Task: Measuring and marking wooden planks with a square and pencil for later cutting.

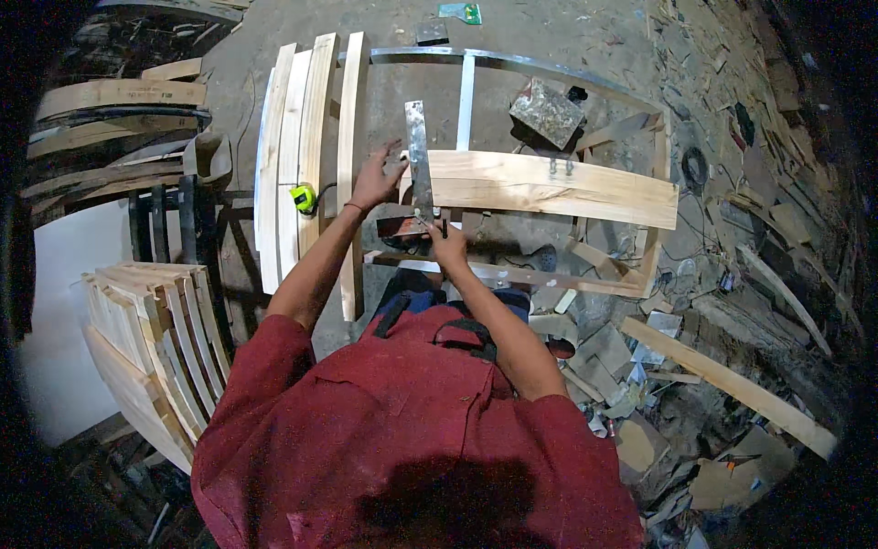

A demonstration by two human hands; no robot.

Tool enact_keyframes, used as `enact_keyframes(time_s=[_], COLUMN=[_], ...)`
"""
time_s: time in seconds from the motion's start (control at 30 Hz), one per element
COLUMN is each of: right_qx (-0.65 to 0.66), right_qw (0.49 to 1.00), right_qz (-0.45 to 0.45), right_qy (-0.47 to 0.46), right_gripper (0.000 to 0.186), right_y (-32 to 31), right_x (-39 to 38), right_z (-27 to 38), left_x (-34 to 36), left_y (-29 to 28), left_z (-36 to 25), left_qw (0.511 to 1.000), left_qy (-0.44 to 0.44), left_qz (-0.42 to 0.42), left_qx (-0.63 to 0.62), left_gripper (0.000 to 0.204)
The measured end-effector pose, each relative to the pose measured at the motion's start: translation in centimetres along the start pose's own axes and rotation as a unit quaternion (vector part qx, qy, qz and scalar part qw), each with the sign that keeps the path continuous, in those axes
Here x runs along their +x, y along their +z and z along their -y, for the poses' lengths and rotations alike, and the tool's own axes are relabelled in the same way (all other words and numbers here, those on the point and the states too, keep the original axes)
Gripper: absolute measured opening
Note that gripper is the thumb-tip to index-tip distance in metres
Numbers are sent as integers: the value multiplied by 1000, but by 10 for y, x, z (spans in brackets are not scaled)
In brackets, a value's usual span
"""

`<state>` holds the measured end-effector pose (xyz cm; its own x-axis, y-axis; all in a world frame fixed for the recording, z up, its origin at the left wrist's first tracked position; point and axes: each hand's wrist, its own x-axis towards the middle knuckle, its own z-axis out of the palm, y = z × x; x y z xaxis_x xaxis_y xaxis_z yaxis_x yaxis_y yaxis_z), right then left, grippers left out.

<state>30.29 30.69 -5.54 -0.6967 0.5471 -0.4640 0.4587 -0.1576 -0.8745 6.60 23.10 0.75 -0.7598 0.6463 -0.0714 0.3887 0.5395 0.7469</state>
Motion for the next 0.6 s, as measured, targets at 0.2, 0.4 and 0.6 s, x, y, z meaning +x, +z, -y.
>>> enact_keyframes(time_s=[0.2, 0.4, 0.6], right_qx=[-60, 1, 4], right_qw=[998, 998, 997], right_qz=[-22, -41, -74], right_qy=[19, 53, 24], right_gripper=[28, 31, 30], right_y=[16, 33, 41], right_x=[9, 14, 11], right_z=[5, -3, -5], left_x=[19, 21, 21], left_y=[7, 10, 13], left_z=[5, 16, 18], left_qw=[998, 995, 995], left_qy=[38, 8, 66], left_qz=[24, 65, 60], left_qx=[-53, -74, -51], left_gripper=[63, 63, 61])
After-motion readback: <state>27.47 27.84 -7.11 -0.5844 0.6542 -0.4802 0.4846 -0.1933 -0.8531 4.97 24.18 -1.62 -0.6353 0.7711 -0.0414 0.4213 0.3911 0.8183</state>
